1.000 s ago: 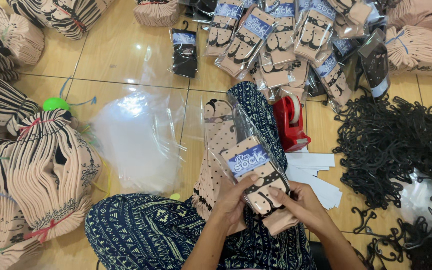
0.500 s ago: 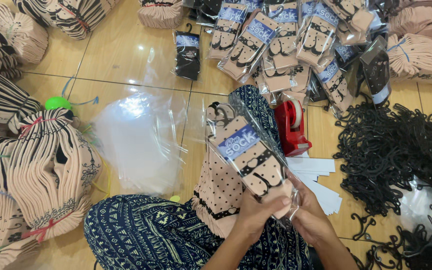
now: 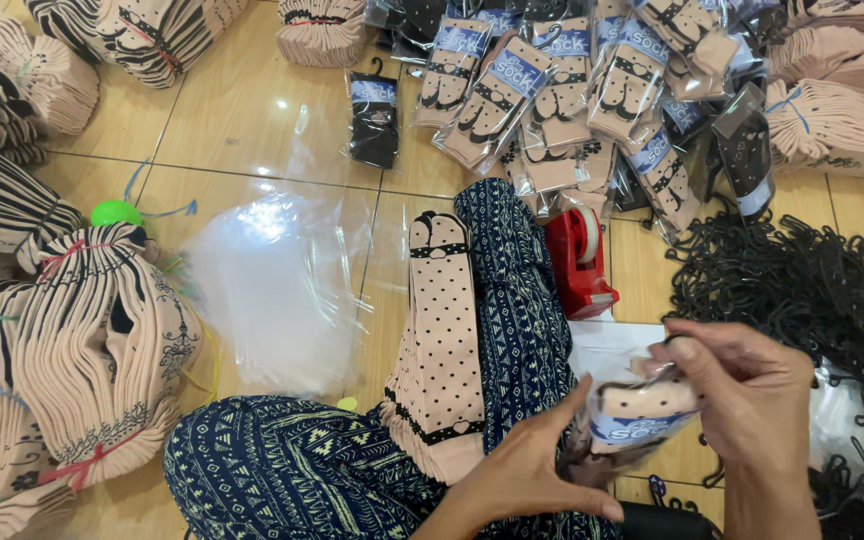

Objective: The person packages pairs of socks by inserting them into individual plastic sleeves, applying adhesive labels, and securing them with tape using a dispenser.

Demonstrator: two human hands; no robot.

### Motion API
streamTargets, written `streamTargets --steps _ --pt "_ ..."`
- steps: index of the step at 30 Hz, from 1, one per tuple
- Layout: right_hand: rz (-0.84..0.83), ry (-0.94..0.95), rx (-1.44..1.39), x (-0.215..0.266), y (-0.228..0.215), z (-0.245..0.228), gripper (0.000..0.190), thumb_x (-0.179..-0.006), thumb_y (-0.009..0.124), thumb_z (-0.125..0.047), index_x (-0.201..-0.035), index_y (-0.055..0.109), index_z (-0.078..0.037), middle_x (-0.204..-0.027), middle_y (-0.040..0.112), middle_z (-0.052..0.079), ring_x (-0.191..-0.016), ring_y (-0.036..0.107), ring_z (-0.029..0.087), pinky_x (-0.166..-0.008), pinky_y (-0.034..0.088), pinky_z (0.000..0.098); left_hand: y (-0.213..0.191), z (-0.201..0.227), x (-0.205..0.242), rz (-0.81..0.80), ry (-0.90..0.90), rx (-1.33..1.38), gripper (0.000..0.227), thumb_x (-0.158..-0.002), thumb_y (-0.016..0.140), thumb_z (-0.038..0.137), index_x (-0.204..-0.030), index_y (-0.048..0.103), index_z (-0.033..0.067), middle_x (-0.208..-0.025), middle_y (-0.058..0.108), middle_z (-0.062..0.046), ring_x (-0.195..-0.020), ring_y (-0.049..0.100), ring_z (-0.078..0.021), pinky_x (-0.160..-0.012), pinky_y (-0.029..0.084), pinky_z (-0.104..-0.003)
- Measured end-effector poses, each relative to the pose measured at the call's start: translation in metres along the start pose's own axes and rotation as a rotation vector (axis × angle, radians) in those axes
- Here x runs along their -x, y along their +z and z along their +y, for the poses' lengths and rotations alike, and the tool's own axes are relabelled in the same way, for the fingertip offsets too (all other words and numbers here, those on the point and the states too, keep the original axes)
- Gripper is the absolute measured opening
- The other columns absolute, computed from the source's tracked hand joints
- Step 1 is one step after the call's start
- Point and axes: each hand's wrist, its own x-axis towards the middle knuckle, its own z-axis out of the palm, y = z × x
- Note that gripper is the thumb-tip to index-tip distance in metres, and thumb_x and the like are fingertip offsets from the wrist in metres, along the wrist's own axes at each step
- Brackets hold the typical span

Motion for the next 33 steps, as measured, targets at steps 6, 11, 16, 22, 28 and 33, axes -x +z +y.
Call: streamTargets --steps 6,11,16,22,28,33 --pt "-0.46 -0.149 0.061 0.002 0.006 0.025 0.029 -0.076 0.083 -0.006 -0.104 0.083 -0.005 -0.075 0.072 0.006 -0.069 0.062 0.01 -0.059 0.045 0.0205 -0.016 -0.011 -0.007 0.618 0.551 0.099 0.009 -0.09 0.075 0.013 -0.098 0.074 0.0105 -0.094 0.071 -0.006 -0.082 0.064 -0.0138 -0.069 0.056 -0.025" --pt "-0.396 -0.048 -0.112 0.014 0.017 0.044 0.023 -0.061 0.091 -0.002 -0.082 0.081 0.001 -0.068 0.078 0.011 -0.058 0.066 0.009 -0.05 0.048 0.0184 -0.022 -0.027 -0.013 0.36 0.322 0.483 0.023 -0.077 0.087 0.018 -0.091 0.071 0.0095 -0.087 0.071 -0.002 -0.076 0.063 -0.0073 -0.067 0.052 -0.02" --pt "-0.368 -0.106 0.094 0.016 0.031 0.04 0.022 -0.063 0.092 -0.009 -0.083 0.085 -0.003 -0.077 0.084 0.009 -0.069 0.072 0.008 -0.062 0.055 0.0192 -0.021 -0.038 -0.012 0.466 0.373 0.272 0.017 -0.08 0.082 0.02 -0.096 0.078 0.0142 -0.107 0.076 -0.006 -0.098 0.071 -0.014 -0.081 0.065 -0.027" --pt "-0.37 -0.055 0.047 -0.002 0.027 0.021 0.035 -0.087 0.071 -0.023 -0.117 0.074 -0.004 -0.104 0.083 0.012 -0.088 0.079 0.017 -0.072 0.066 0.0259 -0.027 -0.057 -0.013 0.556 0.454 0.46 0.027 -0.097 0.061 0.032 -0.1 0.06 0.0058 -0.12 0.066 -0.017 -0.096 0.072 -0.0276 -0.075 0.068 -0.035" --pt "-0.139 0.186 0.306 -0.041 -0.014 0.085 0.051 -0.092 0.055 0.016 -0.139 0.058 -0.002 -0.133 0.067 0.018 -0.118 0.068 0.028 -0.106 0.054 0.0367 -0.037 -0.106 -0.004 0.965 0.461 1.036 0.02 -0.1 0.053 0.019 -0.113 0.056 0.0039 -0.136 0.066 -0.023 -0.121 0.065 -0.0304 -0.089 0.056 -0.039" --pt "-0.156 0.359 -0.733 -0.018 0.012 0.152 0.034 -0.084 0.073 0.008 -0.103 0.049 -0.007 -0.09 0.06 0.009 -0.085 0.062 0.021 -0.087 0.058 0.0349 0.001 -0.127 -0.015 0.916 0.318 1.063 0.03 -0.096 0.058 0.023 -0.12 0.056 0.0073 -0.128 0.067 -0.02 -0.102 0.072 -0.0348 -0.077 0.065 -0.045"
